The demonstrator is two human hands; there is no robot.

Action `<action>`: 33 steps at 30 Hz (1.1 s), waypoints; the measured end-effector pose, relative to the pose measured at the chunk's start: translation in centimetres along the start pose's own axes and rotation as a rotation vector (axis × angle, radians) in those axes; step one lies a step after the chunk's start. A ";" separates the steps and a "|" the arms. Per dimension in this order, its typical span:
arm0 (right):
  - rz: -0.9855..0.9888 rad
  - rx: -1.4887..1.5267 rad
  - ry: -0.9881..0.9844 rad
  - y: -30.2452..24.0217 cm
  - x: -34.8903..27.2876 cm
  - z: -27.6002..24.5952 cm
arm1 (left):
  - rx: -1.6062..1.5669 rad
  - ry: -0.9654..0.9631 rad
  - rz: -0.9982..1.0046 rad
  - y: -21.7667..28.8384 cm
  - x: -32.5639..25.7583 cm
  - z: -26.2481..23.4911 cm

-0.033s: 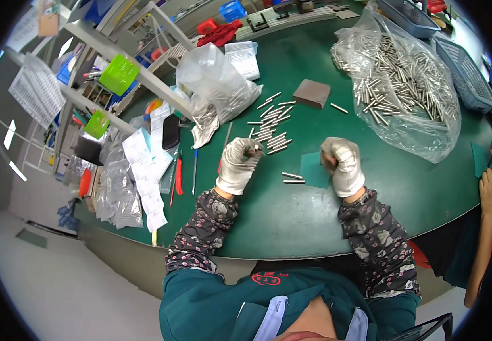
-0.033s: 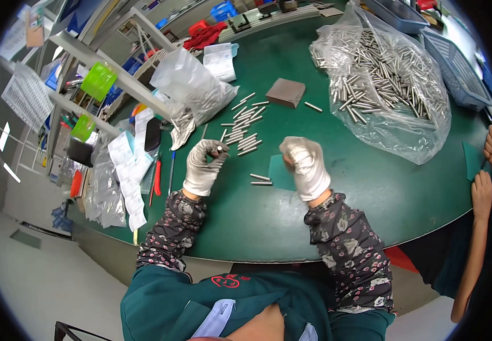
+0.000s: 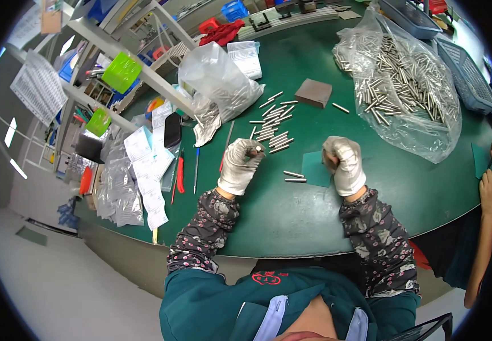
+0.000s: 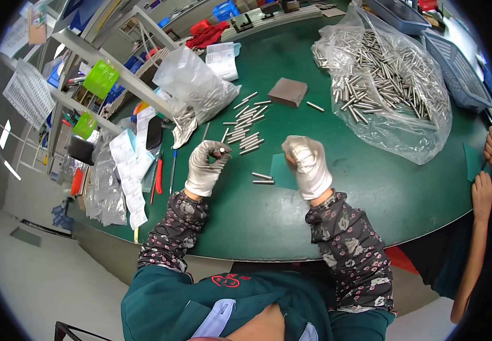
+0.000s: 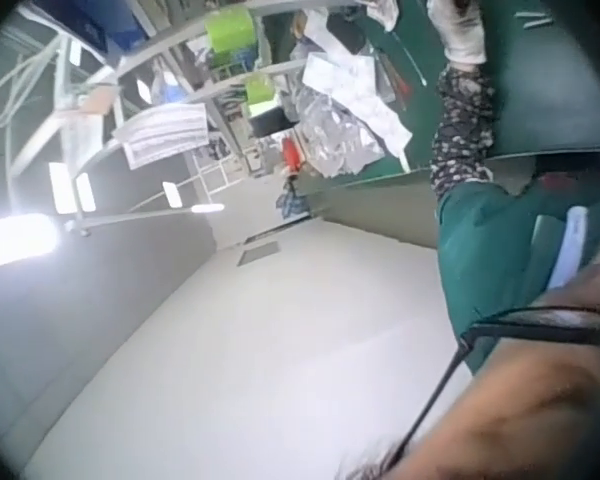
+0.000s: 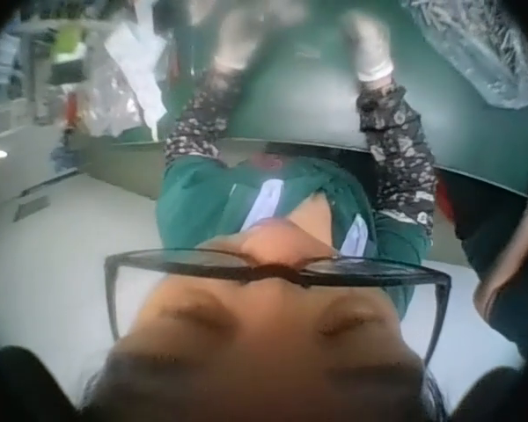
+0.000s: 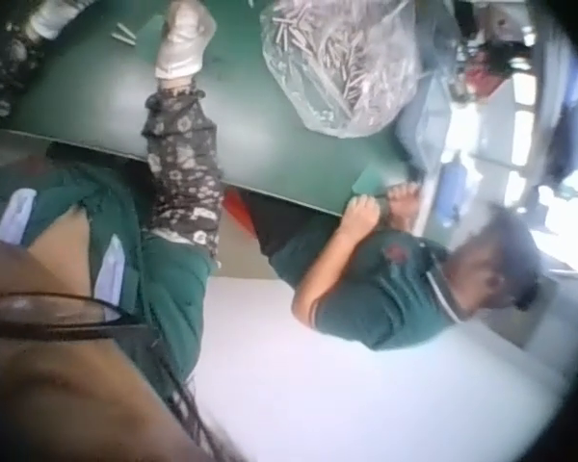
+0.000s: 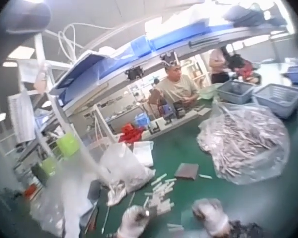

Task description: Inspecting and sorting small cylindrical metal pins at a manufacturing workbench.

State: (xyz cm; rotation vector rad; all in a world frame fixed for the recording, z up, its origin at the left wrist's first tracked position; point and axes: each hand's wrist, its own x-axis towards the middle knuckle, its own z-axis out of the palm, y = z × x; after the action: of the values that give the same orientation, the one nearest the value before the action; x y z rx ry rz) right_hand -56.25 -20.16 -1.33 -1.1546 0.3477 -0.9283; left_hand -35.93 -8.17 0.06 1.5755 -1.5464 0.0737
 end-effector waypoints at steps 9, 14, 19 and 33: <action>-0.083 -0.002 -0.106 -0.4 -0.3 0.5 | 0.031 0.031 0.053 -1.5 -1.9 0.4; -0.085 -0.013 -0.090 -0.6 -0.3 0.5 | -0.040 0.056 0.104 -2.7 -2.1 1.1; -0.083 -0.040 -0.097 -0.5 -0.2 0.1 | -0.011 0.026 0.067 -2.8 -2.2 1.2; -0.066 -0.046 -0.082 -0.5 -0.1 0.2 | 0.042 0.017 -0.031 -2.7 -2.5 1.3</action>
State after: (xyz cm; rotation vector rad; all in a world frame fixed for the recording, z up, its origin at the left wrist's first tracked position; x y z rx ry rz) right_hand -56.43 -20.00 -0.85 -1.2484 0.2669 -0.9311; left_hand -34.93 -7.55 -3.69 1.6270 -1.5155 0.1026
